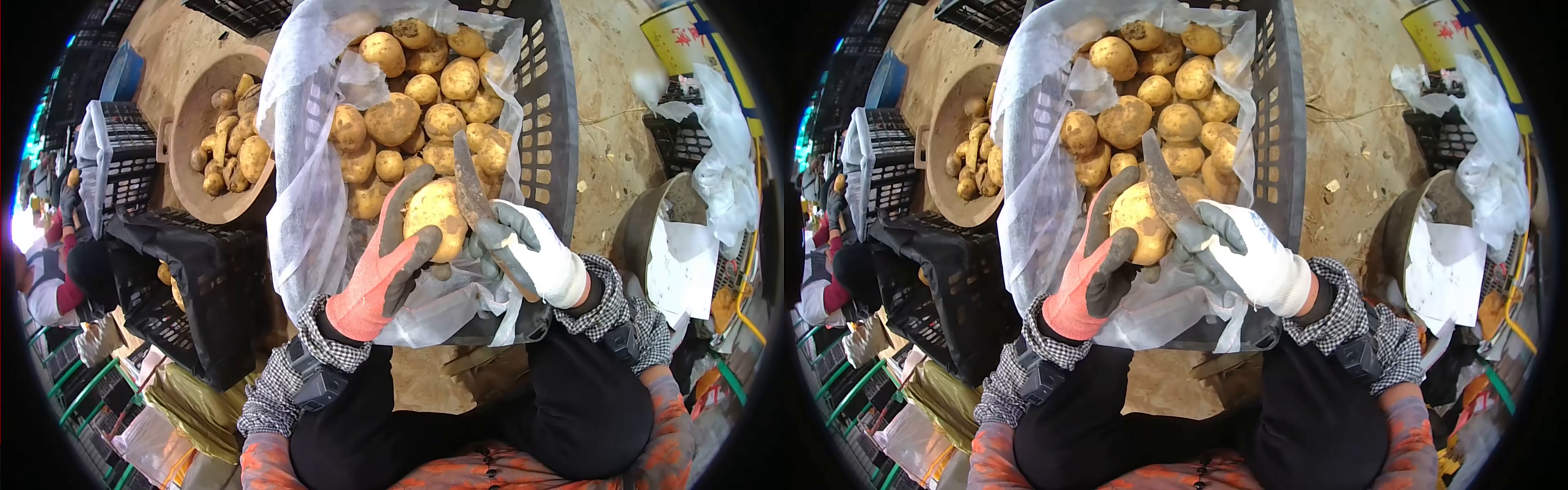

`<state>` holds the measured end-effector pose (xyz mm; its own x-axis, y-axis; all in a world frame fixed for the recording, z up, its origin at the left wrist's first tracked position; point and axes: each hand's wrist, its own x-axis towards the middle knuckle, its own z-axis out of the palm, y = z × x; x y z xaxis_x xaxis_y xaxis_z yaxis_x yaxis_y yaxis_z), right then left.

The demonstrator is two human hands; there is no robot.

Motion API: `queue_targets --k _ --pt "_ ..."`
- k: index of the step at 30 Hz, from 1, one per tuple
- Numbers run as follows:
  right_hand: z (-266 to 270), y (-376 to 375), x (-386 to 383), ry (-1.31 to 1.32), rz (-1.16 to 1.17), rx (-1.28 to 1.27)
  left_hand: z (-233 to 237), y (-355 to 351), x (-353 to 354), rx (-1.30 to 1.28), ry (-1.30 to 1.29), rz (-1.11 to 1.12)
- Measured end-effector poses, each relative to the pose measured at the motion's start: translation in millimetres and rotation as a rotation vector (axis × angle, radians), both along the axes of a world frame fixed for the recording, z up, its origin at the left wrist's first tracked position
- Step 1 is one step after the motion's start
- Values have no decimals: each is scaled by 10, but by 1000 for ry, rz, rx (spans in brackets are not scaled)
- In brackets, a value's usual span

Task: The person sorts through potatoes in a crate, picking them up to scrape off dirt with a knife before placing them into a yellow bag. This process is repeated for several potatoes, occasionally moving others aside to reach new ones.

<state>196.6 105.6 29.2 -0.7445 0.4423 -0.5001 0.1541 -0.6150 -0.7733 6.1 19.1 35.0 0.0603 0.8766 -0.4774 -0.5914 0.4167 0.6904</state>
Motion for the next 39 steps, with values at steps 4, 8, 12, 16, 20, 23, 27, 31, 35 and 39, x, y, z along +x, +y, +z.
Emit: queue_targets --k 4,8,12,16,20,23,27,31,35,39 --pt "36 15 13 -1 27 42 48 -6 19 23 64 -47" --pt "-81 26 80 74 141 62 -9 -29 35 83 148 -42" --pt "17 22 69 10 230 475 -104 -43 24 143 319 -117" --pt "-123 -13 45 139 -85 -3 -4 6 25 73 172 -67" --pt "-130 -3 66 84 -46 -59 -16 -3 59 94 215 -56" --pt "-46 44 69 -83 192 20 -158 -73 -7 195 433 -153" --pt "117 -7 1 -22 30 -8 -148 -53 22 254 566 -168" --pt "37 32 34 -11 115 54 63 26 17 47 238 -43" --pt "-263 -94 133 -6 79 333 19 -4 5 -6 156 -34" --pt "-129 -22 143 79 357 942 7 -18 11 -41 183 -70"
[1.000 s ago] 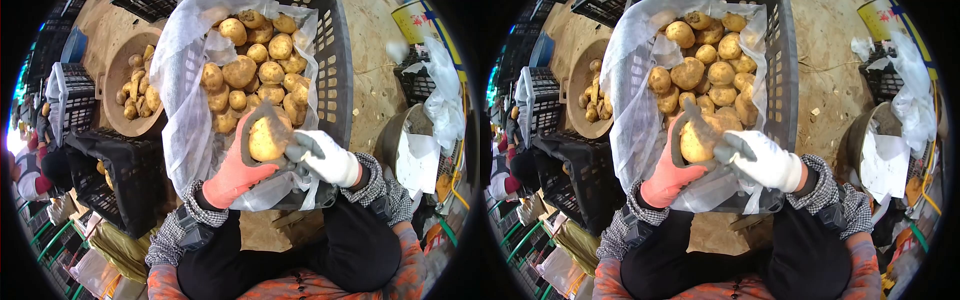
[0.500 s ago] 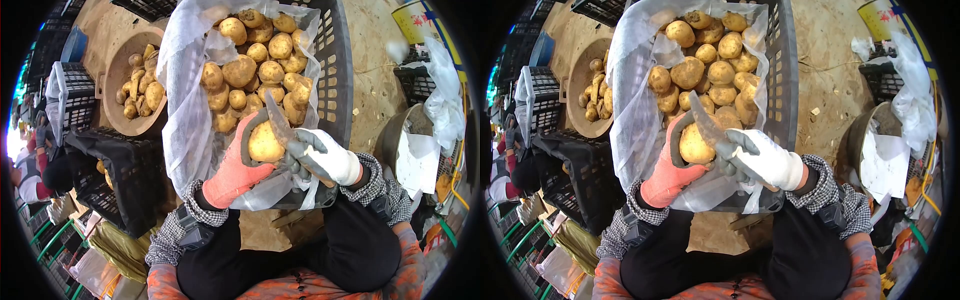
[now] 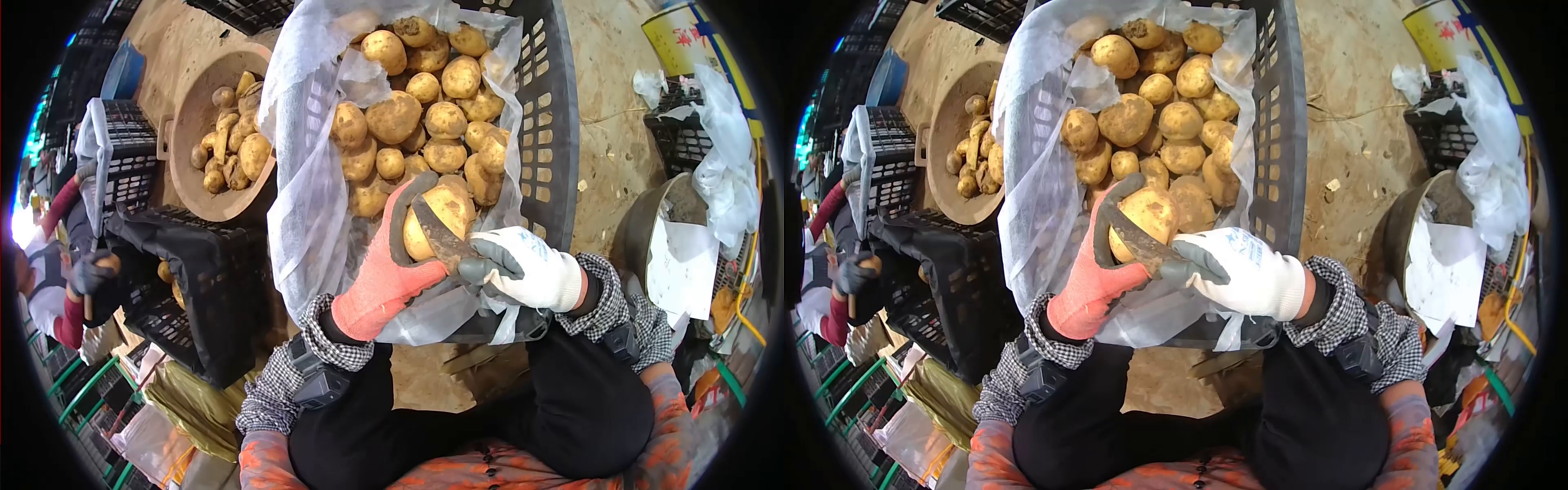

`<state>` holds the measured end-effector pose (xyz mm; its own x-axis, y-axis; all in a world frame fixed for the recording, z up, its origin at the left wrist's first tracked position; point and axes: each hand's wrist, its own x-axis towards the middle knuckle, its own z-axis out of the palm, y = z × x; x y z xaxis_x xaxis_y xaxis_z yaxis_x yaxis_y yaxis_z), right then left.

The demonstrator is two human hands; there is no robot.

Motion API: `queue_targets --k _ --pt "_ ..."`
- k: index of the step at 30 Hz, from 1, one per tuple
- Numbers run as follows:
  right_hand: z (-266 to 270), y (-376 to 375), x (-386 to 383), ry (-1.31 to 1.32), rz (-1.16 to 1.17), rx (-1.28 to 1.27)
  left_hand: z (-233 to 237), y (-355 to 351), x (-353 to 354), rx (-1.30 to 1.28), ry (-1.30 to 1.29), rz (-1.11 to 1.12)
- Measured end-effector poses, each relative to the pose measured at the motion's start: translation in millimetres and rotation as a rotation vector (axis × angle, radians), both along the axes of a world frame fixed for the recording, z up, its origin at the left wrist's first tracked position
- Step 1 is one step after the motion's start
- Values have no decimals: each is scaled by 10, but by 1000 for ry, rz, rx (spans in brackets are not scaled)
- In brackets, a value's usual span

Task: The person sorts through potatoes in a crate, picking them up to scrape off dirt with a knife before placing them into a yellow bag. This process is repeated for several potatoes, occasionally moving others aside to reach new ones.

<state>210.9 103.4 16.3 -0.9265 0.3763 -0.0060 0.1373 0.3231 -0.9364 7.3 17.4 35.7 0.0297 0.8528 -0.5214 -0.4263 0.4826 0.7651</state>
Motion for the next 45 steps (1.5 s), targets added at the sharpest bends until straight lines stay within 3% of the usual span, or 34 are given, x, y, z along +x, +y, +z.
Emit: queue_targets --k 2,3,6,8,10,11,12,14,15,16,18,20,22,26,28,33,36,37,39,40,42,43,44,45 --pt "-108 -22 40 8 -67 -349 -17 9 0 76 16 20" --pt "-101 -20 38 9 -69 -347 -33 11 -4 78 16 17" --pt "-1 17 29 -121 -115 -295 -99 -19 10 120 93 21" --pt "59 62 -8 -177 13 -187 -138 -43 4 181 409 -69" --pt "3 -15 1 7 -5 161 -147 -33 10 204 382 -53" --pt "8 121 10 -190 111 -583 -147 -22 12 228 352 -32" --pt "134 -31 -32 -40 -295 -977 -107 -11 10 233 353 -34" --pt "150 34 -89 36 -443 -1050 14 -8 2 126 -34 58" --pt "79 20 -108 126 -430 -1066 7 -40 -28 105 -215 44" --pt "69 26 -92 130 -432 -1061 0 -36 -21 109 -214 40" --pt "107 30 -101 4 -396 -1000 -16 -31 8 107 -84 25" --pt "141 51 -87 31 -398 -967 -64 -27 4 136 -77 9" --pt "192 96 -57 86 -358 -963 -122 -49 -2 229 122 -111" --pt "137 94 -70 59 -323 -914 -50 -42 -17 71 -15 -41" --pt "170 70 -99 -61 -320 -1050 -145 -91 -47 189 147 -84" --pt "173 64 -97 -48 -292 -1084 -94 -81 -7 224 38 42" --pt "0 8 -10 -38 -246 -995 -42 -70 -5 151 -36 74" --pt "-49 6 -12 54 -189 -371 -39 -71 -7 111 -27 47" --pt "-14 63 -8 152 -83 223 -47 -81 -6 137 -14 49" --pt "19 70 -6 153 -83 222 -53 -86 -8 163 0 49" --pt "56 74 11 -131 -158 -725 -74 -73 -20 155 -20 61" --pt "97 16 -53 -49 -317 -890 -89 -72 -19 146 -42 75" --pt "102 15 -61 -53 -314 -888 -123 -83 -20 147 -43 80" --pt "103 12 -66 -47 -301 -872 -168 -97 -27 260 219 13"
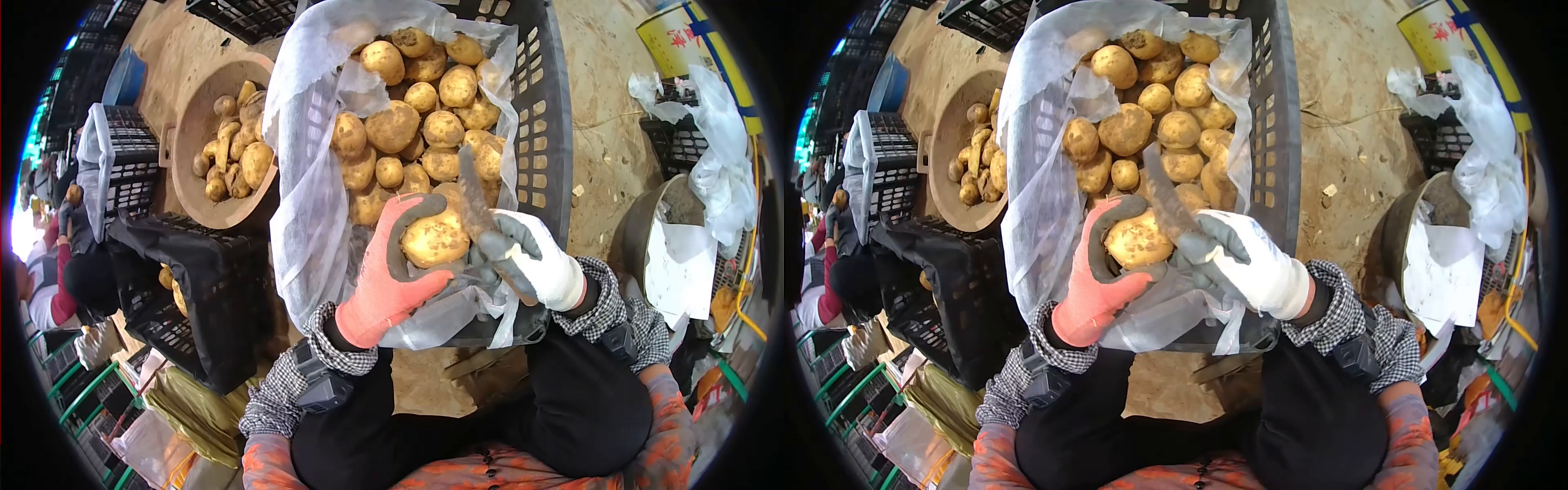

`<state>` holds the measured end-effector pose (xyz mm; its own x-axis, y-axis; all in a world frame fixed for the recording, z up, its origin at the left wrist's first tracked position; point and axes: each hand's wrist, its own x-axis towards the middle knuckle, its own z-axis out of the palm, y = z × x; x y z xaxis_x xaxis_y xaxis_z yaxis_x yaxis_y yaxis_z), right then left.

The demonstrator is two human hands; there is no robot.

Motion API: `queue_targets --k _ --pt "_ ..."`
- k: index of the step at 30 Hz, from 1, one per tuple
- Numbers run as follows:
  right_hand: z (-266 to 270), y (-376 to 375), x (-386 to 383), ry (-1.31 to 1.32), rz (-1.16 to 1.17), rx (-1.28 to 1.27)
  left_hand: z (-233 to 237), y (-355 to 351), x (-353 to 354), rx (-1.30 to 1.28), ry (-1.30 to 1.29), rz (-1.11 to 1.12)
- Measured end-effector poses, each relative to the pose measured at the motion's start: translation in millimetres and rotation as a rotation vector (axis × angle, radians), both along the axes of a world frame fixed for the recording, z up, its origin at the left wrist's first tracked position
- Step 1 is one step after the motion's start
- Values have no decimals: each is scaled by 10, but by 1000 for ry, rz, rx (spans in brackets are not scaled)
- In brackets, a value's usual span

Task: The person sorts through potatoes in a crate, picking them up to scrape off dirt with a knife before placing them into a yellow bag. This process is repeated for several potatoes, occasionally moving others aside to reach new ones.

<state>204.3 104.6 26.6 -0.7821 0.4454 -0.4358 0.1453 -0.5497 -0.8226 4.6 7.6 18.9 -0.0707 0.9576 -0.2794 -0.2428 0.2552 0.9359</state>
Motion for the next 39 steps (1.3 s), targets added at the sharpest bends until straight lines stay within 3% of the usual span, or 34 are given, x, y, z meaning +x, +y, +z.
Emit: queue_targets --k 1,3,6,8,10,11,13,15,17,19,21,22,23,25,26,29,30,31,33,34,36,39 --pt "-3 -6 -2 9 7 16 -21 -8 -5 103 271 -48" --pt "-14 31 32 -43 81 57 -2 -22 13 101 332 -20" --pt "-21 14 55 -2 253 417 20 -20 32 92 369 8" --pt "-42 -20 -6 111 -48 156 36 -7 32 84 348 1" --pt "-28 -16 -51 122 -199 32 45 33 48 -98 -436 130" --pt "-21 -15 -74 132 -277 -26 34 44 47 -94 -435 134" --pt "20 13 -28 -36 -13 -58 32 54 29 -10 -250 46" --pt "52 28 -8 -69 -30 -110 66 71 2 62 -84 -39" --pt "-11 68 36 49 -10 -154 3 53 -25 241 403 -74" --pt "-32 41 12 14 -33 -213 -70 33 -20 280 394 -60" --pt "-48 -24 -19 91 -55 -106 -61 32 -31 321 386 -53" --pt "-164 -34 65 -39 71 57 3 51 -32 48 -100 -38" --pt "-189 6 158 24 241 -48 43 55 -39 -224 -582 -12" --pt "-26 107 134 46 311 -86 82 -36 -47 -132 -429 39" --pt "-57 122 85 158 207 -33 94 -89 -139 -108 -413 73" --pt "-57 54 -12 178 -231 76 53 -429 -545 -80 -618 699" --pt "13 94 -38 91 -271 -66 190 -547 -851 109 -826 592" --pt "37 95 -52 80 -284 -65 314 -663 -1040 162 -436 732" --pt "48 55 -58 31 -321 -67 270 -1175 -1726 515 -650 764" --pt "5 68 -29 24 -296 0 241 -1511 -2064 578 -727 926" --pt "-44 84 -12 116 -360 -87 207 -1915 -2326 541 -710 1064" --pt "-48 109 25 125 -430 -136 484 -1189 -1732 116 33 888"
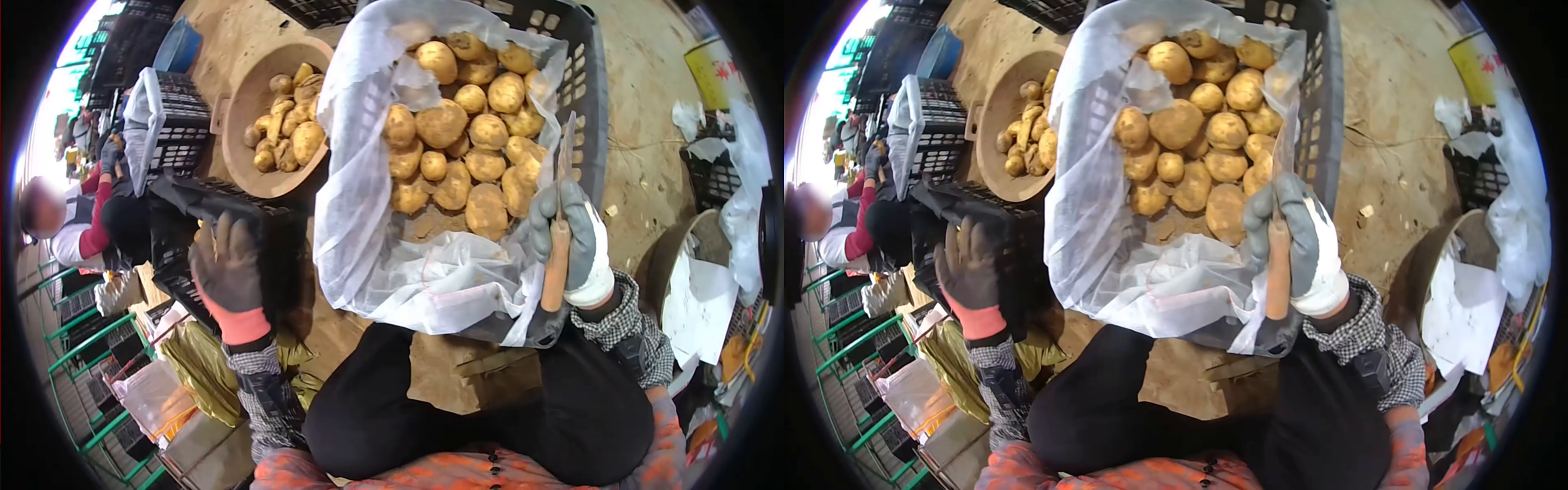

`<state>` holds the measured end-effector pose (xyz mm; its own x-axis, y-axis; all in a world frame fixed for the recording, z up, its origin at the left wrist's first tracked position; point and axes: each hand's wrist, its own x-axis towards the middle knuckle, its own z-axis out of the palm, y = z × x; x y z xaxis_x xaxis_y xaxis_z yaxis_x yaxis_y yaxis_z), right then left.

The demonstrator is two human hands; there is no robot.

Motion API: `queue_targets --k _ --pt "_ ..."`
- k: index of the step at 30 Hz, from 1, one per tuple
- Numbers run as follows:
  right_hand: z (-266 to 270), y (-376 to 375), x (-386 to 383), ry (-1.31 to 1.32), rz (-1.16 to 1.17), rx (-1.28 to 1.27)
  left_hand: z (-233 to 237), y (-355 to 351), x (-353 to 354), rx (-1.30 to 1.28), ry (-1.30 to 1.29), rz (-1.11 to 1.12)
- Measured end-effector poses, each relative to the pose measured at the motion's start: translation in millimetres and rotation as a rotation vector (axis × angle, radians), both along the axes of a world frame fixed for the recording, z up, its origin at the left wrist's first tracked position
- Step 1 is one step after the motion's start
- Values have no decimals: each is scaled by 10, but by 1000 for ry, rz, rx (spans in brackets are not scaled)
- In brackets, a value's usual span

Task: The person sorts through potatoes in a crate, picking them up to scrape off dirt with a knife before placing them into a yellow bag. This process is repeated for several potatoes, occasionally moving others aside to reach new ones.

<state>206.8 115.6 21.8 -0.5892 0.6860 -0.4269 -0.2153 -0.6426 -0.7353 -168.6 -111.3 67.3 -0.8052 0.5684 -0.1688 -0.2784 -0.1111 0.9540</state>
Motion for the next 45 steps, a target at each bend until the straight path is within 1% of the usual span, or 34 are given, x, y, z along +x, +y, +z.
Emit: queue_targets --k 2,3,4,5,6,7,8,10,11,13,14,16,17,20,21,22,24,25,27,28,29,30,32,34,35,36,38,39,40,42,44,45 --pt "-24 30 19 86 -40 -38 17 677 527 27 -47 -393" --pt "-60 48 49 50 -13 -5 -54 955 689 -98 18 -601" --pt "-69 47 62 49 -21 -5 -8 1263 903 -361 130 -846" --pt "-72 40 58 92 -48 -4 -242 1472 1080 -472 348 -1063" --pt "-71 31 49 135 -76 -2 -483 1658 1178 -455 880 -1292" --pt "-10 36 36 119 -95 -46 -806 1699 1259 -526 1262 -1346" --pt "6 41 32 114 -106 -46 -987 1799 1278 -517 1262 -1355" --pt "21 43 40 139 -92 -46 -1267 2007 1305 -782 2074 -1695" --pt "30 54 43 102 -76 -55 -1390 2049 1350 -778 2072 -1696" --pt "4 39 35 98 -76 -22 -1519 2087 1404 -843 2290 -1620" --pt "5 45 32 97 -75 16 -1551 2095 1392 -846 2293 -1614" --pt "35 52 38 99 -73 -18 -1532 2137 1392 -1038 1924 -1600" --pt "41 53 41 99 -72 -63 -1522 2141 1368 -1039 1926 -1596" --pt "24 58 43 82 -45 10 -1298 2213 1293 -645 1368 -1078" --pt "36 53 38 80 -53 11 -1260 2318 1309 -520 1467 -903" --pt "64 58 23 36 -44 21 -1234 2468 1317 -514 1466 -903" --pt "89 64 8 -15 -29 38 -1183 2816 1339 -673 1417 -966" --pt "84 74 6 -45 -18 30 -1154 2993 1401 -668 1414 -961" --pt "61 67 0 -84 -7 25 -1133 3323 1519 -998 1360 -1269" --pt "43 44 6 -34 -25 44 -1186 3476 1481 -989 1354 -1263" --pt "33 55 19 14 -39 65 -1234 3637 1453 -1124 1339 -1418" --pt "37 88 33 4 -39 70 -1262 3734 1465 -1257 1318 -1582" --pt "46 68 63 46 -26 7 -1298 3650 1354 -1064 1368 -1545" --pt "29 83 65 52 -28 13 -1199 3546 1333 -1042 1265 -1568" --pt "33 92 58 32 -15 -6 -1117 3545 1370 -1093 1264 -1622" --pt "40 85 53 9 5 -27 -1257 3577 1340 -1092 1266 -1633" --pt "70 83 34 18 6 -57 -1663 3640 1207 -998 1461 -1555" --pt "86 102 30 31 7 -78 -1545 3690 1340 -1191 1383 -1612" --pt "88 105 38 33 20 -73 -1493 3713 1443 -1328 1307 -1595" --pt "68 94 64 47 23 -49 -1697 3752 1387 -1284 1243 -1515" --pt "67 103 70 72 17 -22 -1516 3584 1296 -996 1357 -1384" --pt "72 106 76 84 12 4 -1453 3464 1228 -857 1286 -1306"
